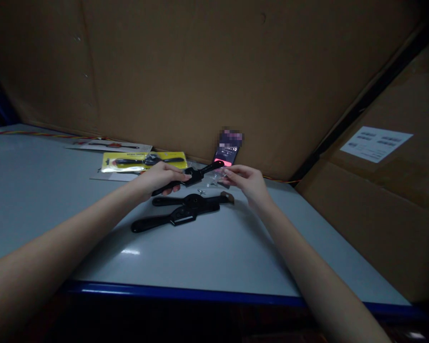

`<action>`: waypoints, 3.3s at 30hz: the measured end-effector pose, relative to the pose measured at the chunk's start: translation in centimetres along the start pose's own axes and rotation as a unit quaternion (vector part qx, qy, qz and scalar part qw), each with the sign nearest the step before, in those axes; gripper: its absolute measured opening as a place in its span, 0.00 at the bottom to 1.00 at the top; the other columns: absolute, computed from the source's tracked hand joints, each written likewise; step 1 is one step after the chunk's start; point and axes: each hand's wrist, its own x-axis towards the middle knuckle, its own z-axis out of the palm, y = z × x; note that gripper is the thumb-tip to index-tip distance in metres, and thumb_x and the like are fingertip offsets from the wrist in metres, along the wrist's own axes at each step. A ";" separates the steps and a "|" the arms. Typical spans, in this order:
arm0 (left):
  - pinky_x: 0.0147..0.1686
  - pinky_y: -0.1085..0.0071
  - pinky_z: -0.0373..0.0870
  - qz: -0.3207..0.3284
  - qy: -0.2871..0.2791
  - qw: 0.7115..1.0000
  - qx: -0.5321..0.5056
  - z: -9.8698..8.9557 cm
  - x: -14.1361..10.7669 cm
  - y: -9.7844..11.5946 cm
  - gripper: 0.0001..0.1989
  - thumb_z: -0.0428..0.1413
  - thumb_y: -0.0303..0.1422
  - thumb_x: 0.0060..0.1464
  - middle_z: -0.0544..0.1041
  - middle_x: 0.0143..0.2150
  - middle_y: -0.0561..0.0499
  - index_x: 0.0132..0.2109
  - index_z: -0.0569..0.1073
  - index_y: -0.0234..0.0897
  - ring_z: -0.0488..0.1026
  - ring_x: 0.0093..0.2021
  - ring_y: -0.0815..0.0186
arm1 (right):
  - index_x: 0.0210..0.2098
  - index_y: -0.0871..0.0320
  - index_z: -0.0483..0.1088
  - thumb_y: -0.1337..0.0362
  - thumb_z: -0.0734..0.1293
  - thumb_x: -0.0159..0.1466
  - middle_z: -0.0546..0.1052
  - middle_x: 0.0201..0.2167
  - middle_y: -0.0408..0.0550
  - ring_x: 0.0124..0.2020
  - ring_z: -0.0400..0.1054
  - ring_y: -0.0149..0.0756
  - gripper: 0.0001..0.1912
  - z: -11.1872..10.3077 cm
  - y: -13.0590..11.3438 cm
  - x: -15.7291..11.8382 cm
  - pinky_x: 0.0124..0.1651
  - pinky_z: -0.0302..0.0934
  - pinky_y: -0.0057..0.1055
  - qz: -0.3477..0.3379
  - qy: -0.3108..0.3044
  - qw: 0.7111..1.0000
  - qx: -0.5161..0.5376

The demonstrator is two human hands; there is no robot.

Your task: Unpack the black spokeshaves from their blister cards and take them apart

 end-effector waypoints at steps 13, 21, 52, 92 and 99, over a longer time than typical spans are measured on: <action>0.12 0.78 0.48 0.010 -0.069 0.997 0.023 1.0 -0.4 -0.3 0.14 0.56 0.39 0.50 0.65 0.16 0.56 0.24 0.67 0.34 0.57 0.12 0.77 | 0.37 0.56 0.74 0.67 0.67 0.57 0.76 0.32 0.45 0.33 0.69 0.32 0.08 2.4 -2.3 -3.1 0.34 0.64 0.29 -0.277 -0.013 0.927 -0.253; 0.13 0.78 0.53 0.041 -0.087 0.991 0.089 1.5 -0.3 -0.6 0.13 0.55 0.39 0.49 0.66 0.16 0.56 0.24 0.68 0.35 0.60 0.13 0.75 | 0.38 0.56 0.73 0.67 0.62 0.62 0.75 0.34 0.47 0.37 0.69 0.35 0.08 3.1 -1.8 -3.6 0.39 0.63 0.32 -0.354 -0.064 0.863 -0.355; 0.31 0.74 0.66 0.387 0.160 0.839 0.347 2.5 -1.9 -0.7 0.12 0.48 0.31 0.58 0.79 0.34 0.46 0.44 0.74 0.34 0.75 0.33 0.66 | 0.28 0.55 0.61 0.62 0.70 0.54 0.72 0.24 0.37 0.25 0.71 0.28 0.11 6.4 -2.1 -4.8 0.29 0.67 0.26 -0.121 0.047 0.990 0.055; 0.23 0.76 0.57 0.305 0.099 0.913 0.253 2.9 -2.7 0.7 0.16 0.49 0.36 0.58 0.70 0.19 0.54 0.25 0.71 0.34 0.67 0.22 0.71 | 0.30 0.54 0.67 0.64 0.66 0.59 0.71 0.25 0.41 0.26 0.64 0.29 0.02 4.5 -2.1 -4.4 0.31 0.61 0.29 -0.349 0.070 0.910 -0.212; 0.13 0.78 0.55 0.176 0.019 0.978 0.115 3.2 -2.3 0.3 0.17 0.48 0.40 0.57 0.68 0.17 0.56 0.24 0.67 0.34 0.63 0.13 0.74 | 0.33 0.54 0.72 0.66 0.66 0.60 0.75 0.28 0.43 0.28 0.67 0.31 0.03 4.4 -2.9 -4.6 0.33 0.63 0.31 -0.357 0.033 0.908 -0.218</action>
